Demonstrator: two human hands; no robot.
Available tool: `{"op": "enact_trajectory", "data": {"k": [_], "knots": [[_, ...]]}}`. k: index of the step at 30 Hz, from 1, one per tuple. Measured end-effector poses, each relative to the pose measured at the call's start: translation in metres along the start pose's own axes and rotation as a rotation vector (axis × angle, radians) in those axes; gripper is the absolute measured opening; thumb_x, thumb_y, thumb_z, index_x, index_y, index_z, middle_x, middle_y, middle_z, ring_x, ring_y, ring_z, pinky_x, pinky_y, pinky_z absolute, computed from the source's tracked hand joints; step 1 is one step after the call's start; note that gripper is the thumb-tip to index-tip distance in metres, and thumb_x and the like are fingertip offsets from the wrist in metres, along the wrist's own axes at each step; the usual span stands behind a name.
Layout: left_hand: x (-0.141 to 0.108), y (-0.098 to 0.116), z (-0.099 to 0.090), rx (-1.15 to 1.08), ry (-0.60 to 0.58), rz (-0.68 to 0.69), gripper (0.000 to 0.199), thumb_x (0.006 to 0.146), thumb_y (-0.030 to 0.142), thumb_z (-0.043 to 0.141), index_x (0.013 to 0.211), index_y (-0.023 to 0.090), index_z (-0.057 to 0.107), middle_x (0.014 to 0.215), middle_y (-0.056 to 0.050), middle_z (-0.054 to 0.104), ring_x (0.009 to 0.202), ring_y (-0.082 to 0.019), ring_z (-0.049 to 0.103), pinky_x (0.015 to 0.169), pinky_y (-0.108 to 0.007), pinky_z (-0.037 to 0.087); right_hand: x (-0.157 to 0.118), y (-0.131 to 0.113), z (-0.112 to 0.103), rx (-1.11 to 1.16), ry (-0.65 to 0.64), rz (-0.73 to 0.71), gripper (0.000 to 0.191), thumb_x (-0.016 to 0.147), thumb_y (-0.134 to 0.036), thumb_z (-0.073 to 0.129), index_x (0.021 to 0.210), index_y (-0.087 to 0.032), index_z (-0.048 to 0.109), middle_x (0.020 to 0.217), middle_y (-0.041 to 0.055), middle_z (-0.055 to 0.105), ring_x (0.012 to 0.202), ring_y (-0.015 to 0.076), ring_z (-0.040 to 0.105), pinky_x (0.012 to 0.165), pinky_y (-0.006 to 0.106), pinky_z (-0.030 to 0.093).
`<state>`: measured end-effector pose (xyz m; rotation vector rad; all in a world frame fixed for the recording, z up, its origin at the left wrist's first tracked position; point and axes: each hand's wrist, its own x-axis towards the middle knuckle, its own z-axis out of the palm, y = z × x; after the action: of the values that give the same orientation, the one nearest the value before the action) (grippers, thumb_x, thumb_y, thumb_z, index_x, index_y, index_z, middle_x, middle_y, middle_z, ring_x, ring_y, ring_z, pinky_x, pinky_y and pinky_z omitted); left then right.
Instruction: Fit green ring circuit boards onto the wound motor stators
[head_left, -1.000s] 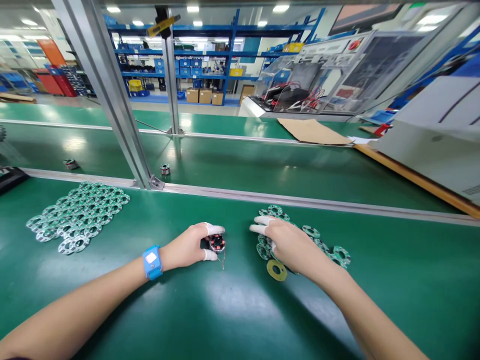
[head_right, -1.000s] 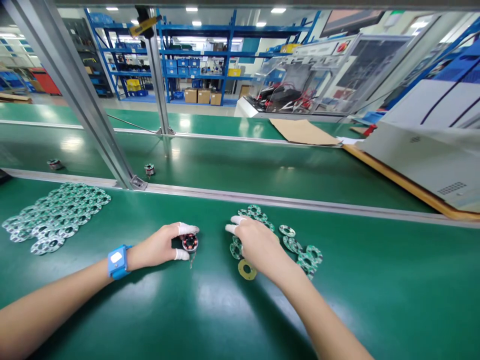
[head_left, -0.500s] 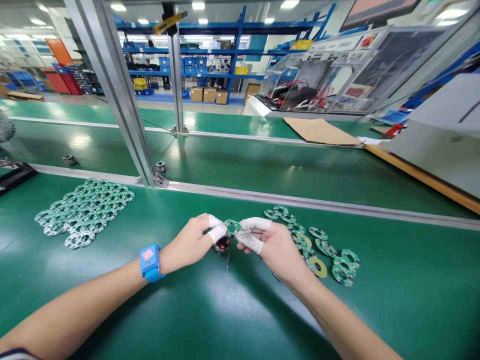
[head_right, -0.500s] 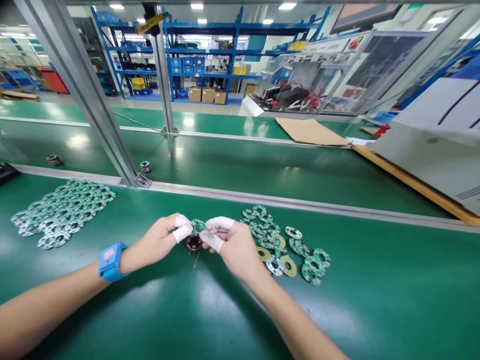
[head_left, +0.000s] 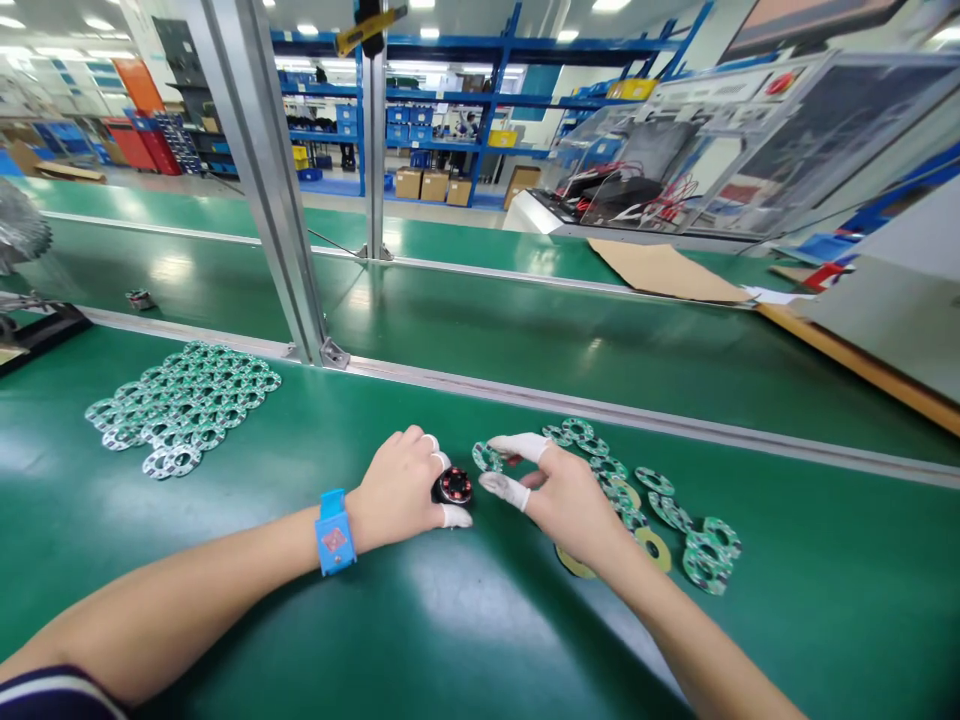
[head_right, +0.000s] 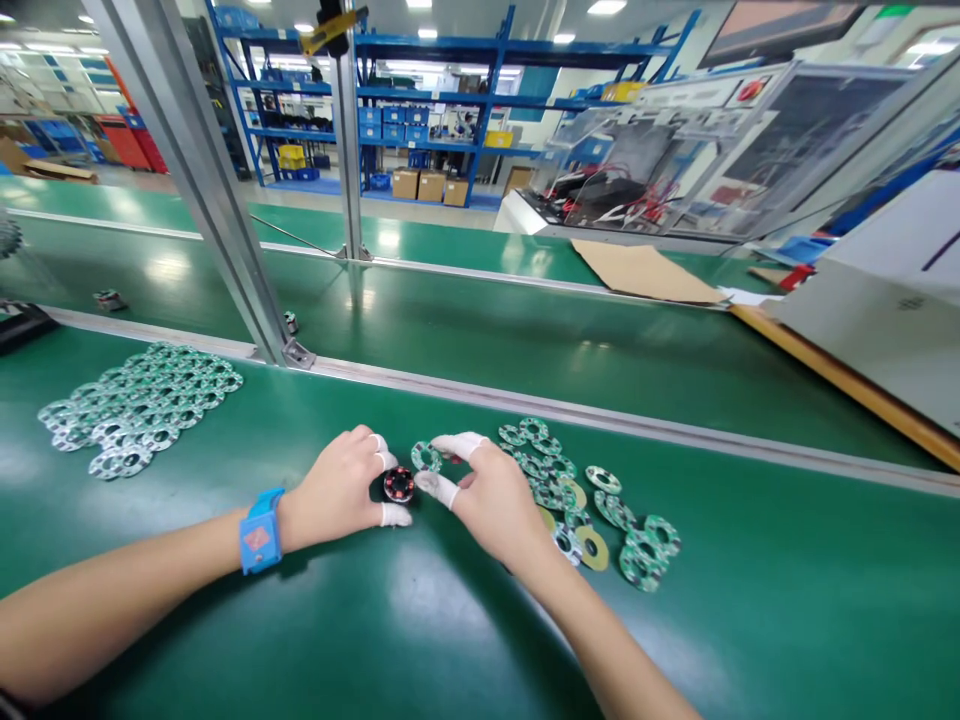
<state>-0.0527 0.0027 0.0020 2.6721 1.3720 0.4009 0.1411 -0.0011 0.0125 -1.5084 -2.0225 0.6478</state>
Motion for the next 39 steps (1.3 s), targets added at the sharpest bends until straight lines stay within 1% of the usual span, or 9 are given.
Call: {"op": "enact_trajectory", "data": {"k": [2, 5, 8, 14, 25, 27, 33, 36, 39], "knots": [[0.001, -0.003, 0.007, 0.009, -0.03, 0.007, 0.05, 0.062, 0.061, 0.067, 0.078, 0.014, 0.063, 0.08, -0.007, 0.058, 0.082, -0.024, 0.049, 0.069, -0.034, 0.039, 0.003, 0.002, 0.005, 0.087, -0.094, -0.061, 0.03, 0.074, -0.031, 0.062, 0.101, -0.018, 0.063, 0.097, 0.008, 0.065, 0.078, 0.0201, 0.061, 0.063, 0.032, 0.053], [0.001, -0.005, 0.011, -0.009, -0.026, 0.004, 0.047, 0.064, 0.058, 0.068, 0.077, 0.014, 0.062, 0.081, -0.007, 0.058, 0.081, -0.023, 0.048, 0.067, -0.033, 0.039, 0.001, 0.002, 0.013, 0.06, -0.158, -0.187, 0.031, 0.076, -0.024, 0.059, 0.107, -0.02, 0.061, 0.105, 0.0078, 0.063, 0.094, 0.0221, 0.058, 0.074, 0.035, 0.052], [0.001, -0.005, 0.011, -0.025, -0.024, 0.0, 0.045, 0.065, 0.057, 0.068, 0.078, 0.014, 0.061, 0.08, -0.006, 0.058, 0.081, -0.023, 0.048, 0.067, -0.033, 0.038, -0.004, -0.002, 0.016, -0.068, -0.133, -0.255, 0.033, 0.077, -0.02, 0.057, 0.11, -0.02, 0.06, 0.108, 0.0087, 0.062, 0.1, 0.0241, 0.055, 0.083, 0.039, 0.048], [0.0, -0.005, 0.011, -0.059, -0.024, -0.009, 0.044, 0.066, 0.057, 0.068, 0.077, 0.014, 0.061, 0.079, -0.006, 0.059, 0.08, -0.022, 0.048, 0.067, -0.033, 0.038, -0.011, -0.01, 0.014, -0.309, -0.08, -0.293, 0.034, 0.076, -0.015, 0.054, 0.109, -0.016, 0.061, 0.102, 0.0109, 0.064, 0.099, 0.0263, 0.056, 0.077, 0.037, 0.049], [0.001, -0.004, 0.011, -0.06, -0.022, -0.005, 0.044, 0.066, 0.055, 0.069, 0.081, 0.015, 0.062, 0.081, -0.005, 0.06, 0.081, -0.021, 0.049, 0.069, -0.032, 0.038, -0.009, -0.015, 0.014, -0.432, -0.112, -0.237, 0.029, 0.075, -0.014, 0.052, 0.1, -0.019, 0.066, 0.095, 0.0087, 0.066, 0.092, 0.0255, 0.058, 0.067, 0.034, 0.049], [0.001, -0.004, 0.011, -0.054, -0.024, -0.01, 0.043, 0.065, 0.054, 0.07, 0.08, 0.015, 0.062, 0.08, -0.004, 0.06, 0.081, -0.021, 0.049, 0.068, -0.032, 0.038, -0.009, -0.014, 0.014, -0.387, -0.117, -0.208, 0.029, 0.075, -0.016, 0.053, 0.101, -0.021, 0.065, 0.096, 0.0074, 0.066, 0.093, 0.0253, 0.058, 0.068, 0.034, 0.049], [0.001, -0.004, 0.012, -0.052, -0.027, -0.012, 0.041, 0.071, 0.055, 0.063, 0.075, 0.014, 0.06, 0.078, -0.006, 0.059, 0.079, -0.022, 0.049, 0.067, -0.033, 0.038, -0.003, -0.01, 0.018, -0.144, -0.147, -0.136, 0.04, 0.073, -0.018, 0.057, 0.113, -0.021, 0.059, 0.113, 0.0075, 0.061, 0.104, 0.0242, 0.055, 0.085, 0.038, 0.046], [0.0, -0.002, 0.008, -0.091, -0.038, -0.026, 0.04, 0.071, 0.053, 0.064, 0.077, 0.014, 0.061, 0.08, -0.007, 0.059, 0.08, -0.022, 0.049, 0.069, -0.034, 0.039, -0.001, -0.012, 0.017, -0.104, -0.187, -0.11, 0.036, 0.071, -0.016, 0.057, 0.107, -0.021, 0.06, 0.108, 0.0066, 0.063, 0.101, 0.0247, 0.057, 0.084, 0.039, 0.046], [-0.005, 0.0, -0.003, -0.173, -0.081, -0.045, 0.046, 0.062, 0.052, 0.072, 0.085, 0.013, 0.062, 0.085, -0.007, 0.058, 0.083, -0.023, 0.05, 0.073, -0.033, 0.042, -0.003, -0.016, 0.014, -0.08, -0.219, -0.101, 0.033, 0.07, -0.016, 0.058, 0.103, -0.022, 0.061, 0.105, 0.0057, 0.064, 0.096, 0.0246, 0.059, 0.082, 0.038, 0.046]]}}
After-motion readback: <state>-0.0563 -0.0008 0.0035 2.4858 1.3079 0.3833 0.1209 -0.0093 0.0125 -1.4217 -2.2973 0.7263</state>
